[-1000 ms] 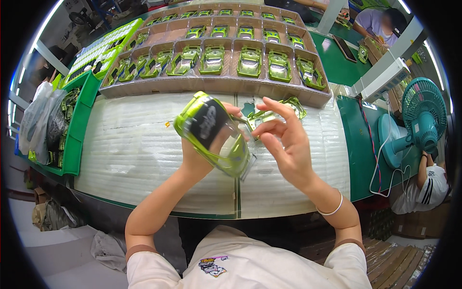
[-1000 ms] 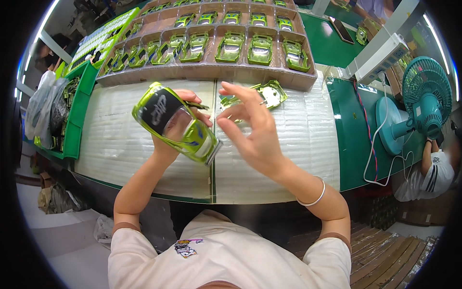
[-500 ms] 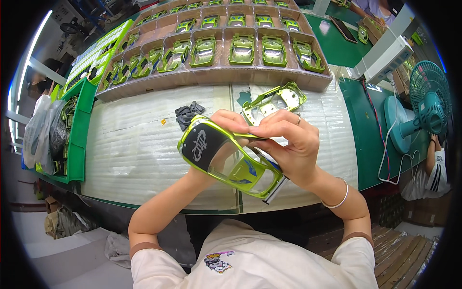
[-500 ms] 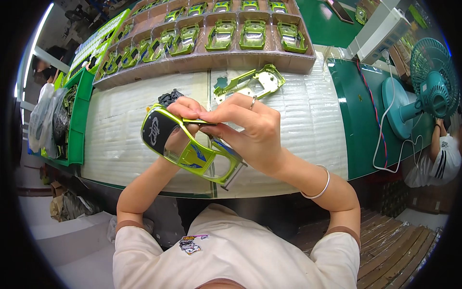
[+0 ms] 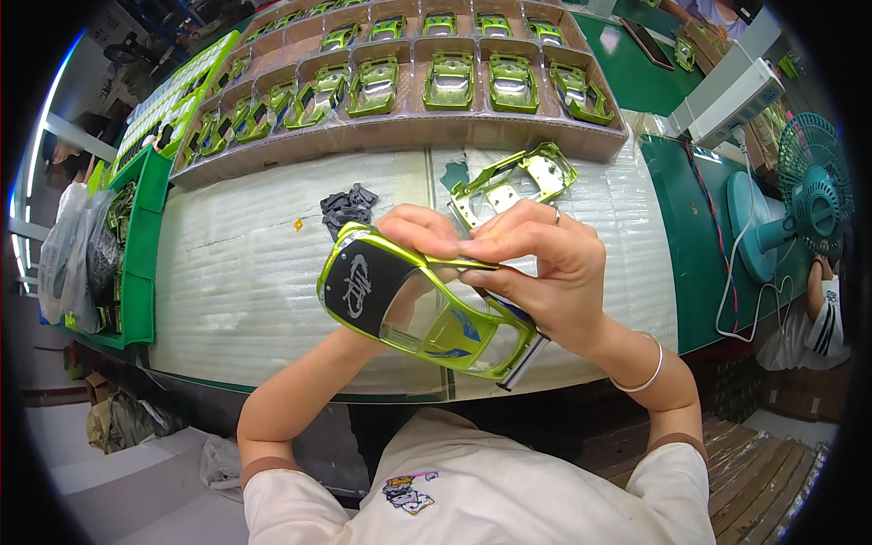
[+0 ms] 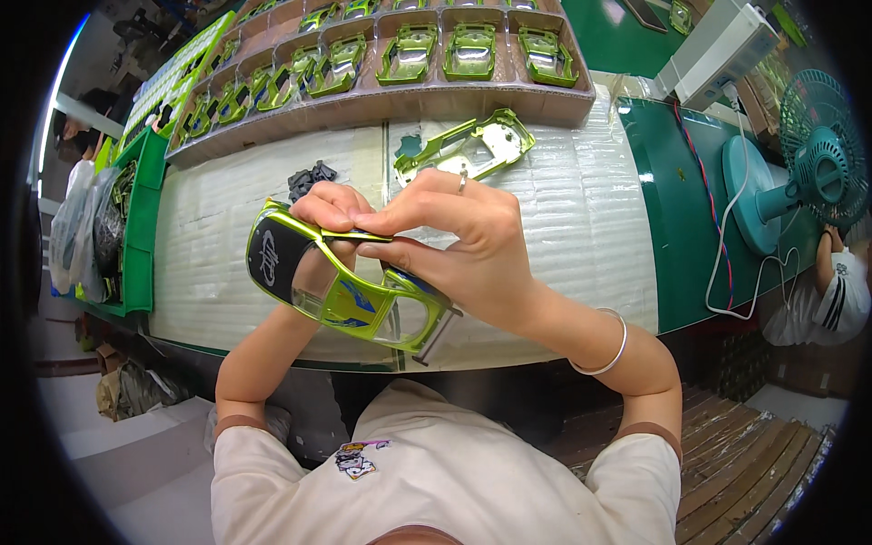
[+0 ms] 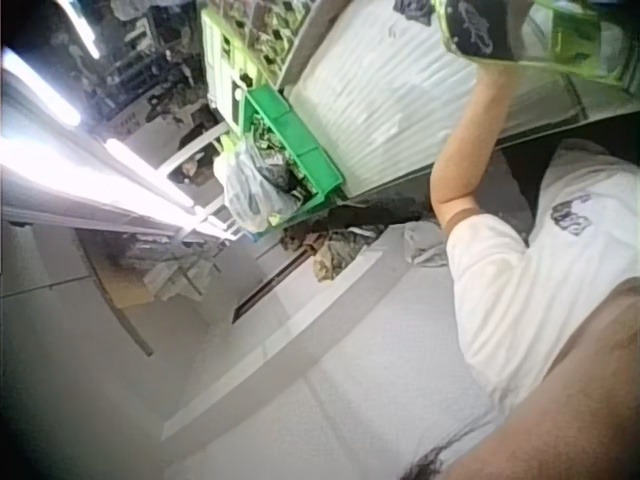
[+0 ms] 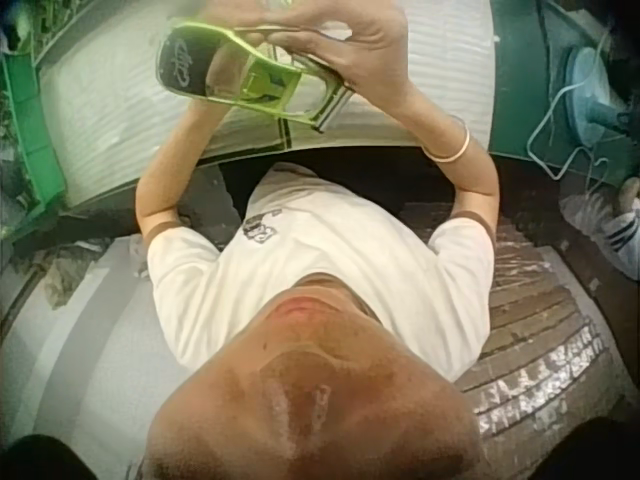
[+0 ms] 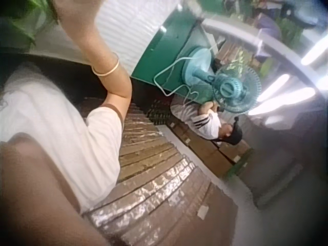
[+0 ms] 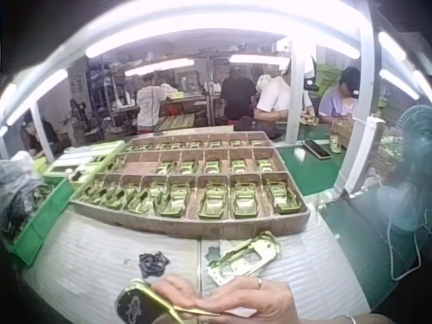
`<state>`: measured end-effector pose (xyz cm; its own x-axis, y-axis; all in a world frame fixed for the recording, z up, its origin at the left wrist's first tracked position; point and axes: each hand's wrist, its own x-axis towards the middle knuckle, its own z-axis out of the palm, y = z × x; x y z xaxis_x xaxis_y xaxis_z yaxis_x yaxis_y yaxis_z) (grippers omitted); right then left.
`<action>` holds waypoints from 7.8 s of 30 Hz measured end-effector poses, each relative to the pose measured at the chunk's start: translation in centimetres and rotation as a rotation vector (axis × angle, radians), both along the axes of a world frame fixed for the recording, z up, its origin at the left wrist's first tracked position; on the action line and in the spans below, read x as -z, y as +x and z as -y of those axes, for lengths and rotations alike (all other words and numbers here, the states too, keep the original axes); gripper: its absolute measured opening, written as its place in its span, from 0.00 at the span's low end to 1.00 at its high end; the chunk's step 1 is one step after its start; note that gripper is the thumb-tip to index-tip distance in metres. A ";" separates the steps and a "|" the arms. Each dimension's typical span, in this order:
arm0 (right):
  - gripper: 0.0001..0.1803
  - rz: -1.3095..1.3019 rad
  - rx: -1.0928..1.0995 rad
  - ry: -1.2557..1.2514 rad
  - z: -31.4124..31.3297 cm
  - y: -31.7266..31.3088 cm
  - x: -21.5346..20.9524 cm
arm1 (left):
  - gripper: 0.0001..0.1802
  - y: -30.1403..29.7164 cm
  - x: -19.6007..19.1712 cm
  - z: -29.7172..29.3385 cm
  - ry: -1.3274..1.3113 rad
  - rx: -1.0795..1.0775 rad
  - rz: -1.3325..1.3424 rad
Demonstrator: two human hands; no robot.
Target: The person assembles green toy car bodies by hand at a factory workstation. They pick up a car body, insert a black plastic component into the interior, and place the finished unit into a cardboard tray. The person repeats this process for multiple units throughout the clip.
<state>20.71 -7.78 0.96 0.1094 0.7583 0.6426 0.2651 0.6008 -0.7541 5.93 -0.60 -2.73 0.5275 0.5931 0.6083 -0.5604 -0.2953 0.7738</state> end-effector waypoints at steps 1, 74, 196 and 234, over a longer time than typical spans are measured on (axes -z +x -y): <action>0.11 -0.008 0.016 0.011 0.0 -0.2 0.0 | 0.11 0.2 0.1 0.2 -0.048 0.009 0.037; 0.29 0.135 -0.085 0.342 -2.5 1.5 1.2 | 0.15 -1.4 -5.7 0.5 0.359 -0.349 -0.531; 0.15 0.099 -0.346 0.168 -3.2 2.7 2.8 | 0.23 -1.3 -3.0 0.0 -0.822 0.601 -0.206; 0.17 0.076 -0.047 0.207 -1.8 0.8 2.1 | 0.08 -1.0 -3.7 2.7 -0.101 -0.007 -0.281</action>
<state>21.56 -5.99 -1.16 0.0223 0.6124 0.7903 0.2842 0.7540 -0.5923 4.91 -3.30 0.99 0.6629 0.6472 0.3764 -0.3181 -0.2117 0.9241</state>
